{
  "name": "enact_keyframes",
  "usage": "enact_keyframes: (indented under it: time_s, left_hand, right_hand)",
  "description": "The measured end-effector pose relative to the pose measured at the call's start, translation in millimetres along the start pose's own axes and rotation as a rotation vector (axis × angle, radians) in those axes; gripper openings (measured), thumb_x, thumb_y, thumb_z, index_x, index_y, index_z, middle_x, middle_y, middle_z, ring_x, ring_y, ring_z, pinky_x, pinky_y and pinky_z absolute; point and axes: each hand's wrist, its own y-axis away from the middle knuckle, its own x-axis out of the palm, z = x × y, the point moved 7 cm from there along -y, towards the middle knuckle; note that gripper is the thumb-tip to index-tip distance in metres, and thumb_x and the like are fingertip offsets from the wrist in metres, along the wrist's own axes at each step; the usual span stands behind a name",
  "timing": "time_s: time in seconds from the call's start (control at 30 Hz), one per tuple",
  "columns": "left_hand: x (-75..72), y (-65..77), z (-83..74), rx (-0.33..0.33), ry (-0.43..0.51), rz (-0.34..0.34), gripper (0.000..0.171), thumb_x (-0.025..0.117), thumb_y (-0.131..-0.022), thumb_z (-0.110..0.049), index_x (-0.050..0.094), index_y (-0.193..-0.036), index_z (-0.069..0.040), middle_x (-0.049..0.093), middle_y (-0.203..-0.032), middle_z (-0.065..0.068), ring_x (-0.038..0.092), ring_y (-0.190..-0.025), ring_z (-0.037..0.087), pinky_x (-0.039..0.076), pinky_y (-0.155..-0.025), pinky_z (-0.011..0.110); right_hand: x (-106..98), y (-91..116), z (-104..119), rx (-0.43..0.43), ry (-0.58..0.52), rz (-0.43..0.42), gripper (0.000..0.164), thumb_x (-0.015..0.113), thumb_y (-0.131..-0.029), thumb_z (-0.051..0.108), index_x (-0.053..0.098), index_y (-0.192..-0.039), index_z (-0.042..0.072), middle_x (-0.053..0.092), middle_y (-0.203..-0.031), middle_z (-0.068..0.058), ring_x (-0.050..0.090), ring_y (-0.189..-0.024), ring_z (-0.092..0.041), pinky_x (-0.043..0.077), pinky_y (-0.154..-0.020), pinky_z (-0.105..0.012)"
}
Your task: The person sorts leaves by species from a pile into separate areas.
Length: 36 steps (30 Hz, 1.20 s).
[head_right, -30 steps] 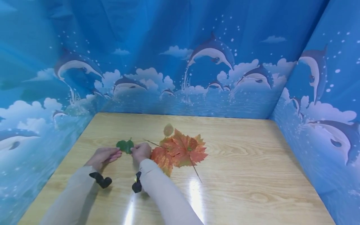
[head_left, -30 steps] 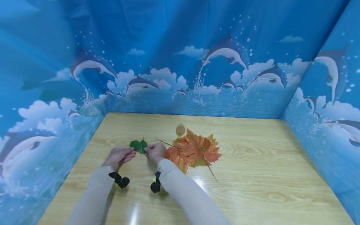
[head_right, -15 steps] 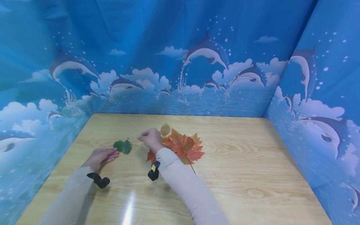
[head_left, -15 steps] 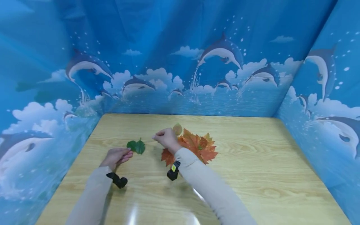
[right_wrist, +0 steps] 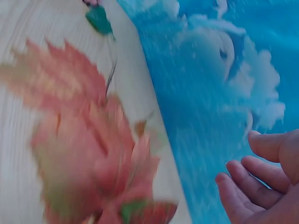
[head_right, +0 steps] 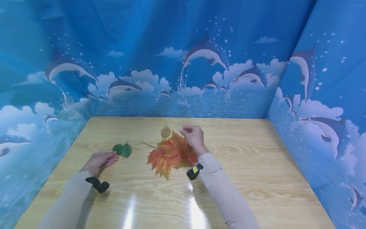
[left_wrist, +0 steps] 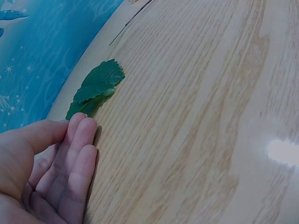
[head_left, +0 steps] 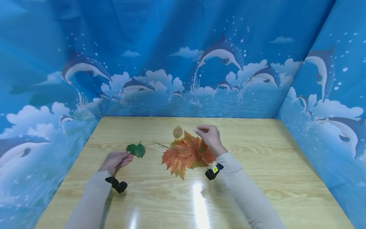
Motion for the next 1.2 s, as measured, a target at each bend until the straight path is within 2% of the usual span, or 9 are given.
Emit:
enact_keyframes:
  time_s: [0.1,0.23,0.4,0.7,0.9,1.07,1.2]
  left_hand:
    - [-2.6,-0.3,0.7,-0.007,0.009,-0.013,0.047,0.057,-0.096,-0.007,0.04,-0.136,0.011,0.072,-0.077,-0.002,0.07,-0.073,0.006,0.056,-0.072,0.02]
    - [-5.3,-0.3,1.5,-0.013,0.008,-0.025,0.046,0.057,-0.096,-0.007,0.041,-0.135,0.011,0.072,-0.078,-0.001,0.07,-0.073,0.007,0.056,-0.072,0.02]
    - [-6.5,1.1,2.4,-0.016,0.004,-0.031,0.046,0.057,-0.096,-0.007,0.041,-0.136,0.011,0.072,-0.078,-0.001,0.07,-0.073,0.007,0.056,-0.072,0.02]
    - [-4.2,1.3,3.4,-0.009,-0.013,-0.017,0.048,0.056,-0.097,-0.009,0.04,-0.137,0.011,0.072,-0.079,-0.001,0.069,-0.075,0.006,0.056,-0.073,0.02]
    - [-2.5,1.1,3.6,0.005,-0.013,-0.007,0.049,0.057,-0.096,-0.008,0.039,-0.137,0.012,0.072,-0.079,-0.001,0.069,-0.074,0.006,0.056,-0.074,0.02]
    - [-2.2,0.9,3.0,0.009,-0.015,-0.013,0.048,0.056,-0.097,-0.009,0.04,-0.136,0.012,0.072,-0.079,-0.002,0.069,-0.074,0.005,0.056,-0.073,0.019]
    - [-0.8,-0.5,1.6,0.007,-0.011,-0.013,0.046,0.057,-0.096,-0.009,0.042,-0.135,0.011,0.072,-0.079,-0.001,0.069,-0.074,0.006,0.056,-0.073,0.019]
  right_hand:
    - [-12,2,-22,0.062,-0.023,-0.017,0.037,0.065,-0.093,0.028,0.065,-0.122,0.004,0.066,-0.115,-0.014,0.061,-0.107,-0.028,0.052,-0.087,-0.042]
    - [-17,4,-51,0.129,-0.032,-0.047,0.04,0.065,-0.093,0.03,0.063,-0.124,0.004,0.066,-0.116,-0.014,0.062,-0.104,-0.027,0.052,-0.083,-0.04]
    - [-13,5,-73,0.119,-0.022,-0.066,0.043,0.066,-0.092,0.029,0.063,-0.124,0.002,0.066,-0.114,-0.018,0.064,-0.1,-0.03,0.055,-0.078,-0.04]
    - [-6,7,-84,0.127,0.06,-0.137,0.044,0.071,-0.087,0.032,0.066,-0.118,0.001,0.069,-0.105,-0.017,0.065,-0.093,-0.029,0.054,-0.074,-0.039]
    - [-4,6,-84,0.12,0.09,-0.149,0.046,0.073,-0.086,0.031,0.066,-0.117,-0.002,0.069,-0.104,-0.018,0.065,-0.094,-0.029,0.054,-0.08,-0.041]
    - [-3,4,-87,0.145,0.084,-0.136,0.047,0.074,-0.085,0.031,0.065,-0.118,-0.002,0.068,-0.105,-0.018,0.064,-0.095,-0.029,0.053,-0.078,-0.039]
    - [-3,4,-90,0.182,0.037,-0.119,0.044,0.074,-0.085,0.027,0.066,-0.118,0.0,0.067,-0.108,-0.018,0.064,-0.096,-0.029,0.053,-0.077,-0.039]
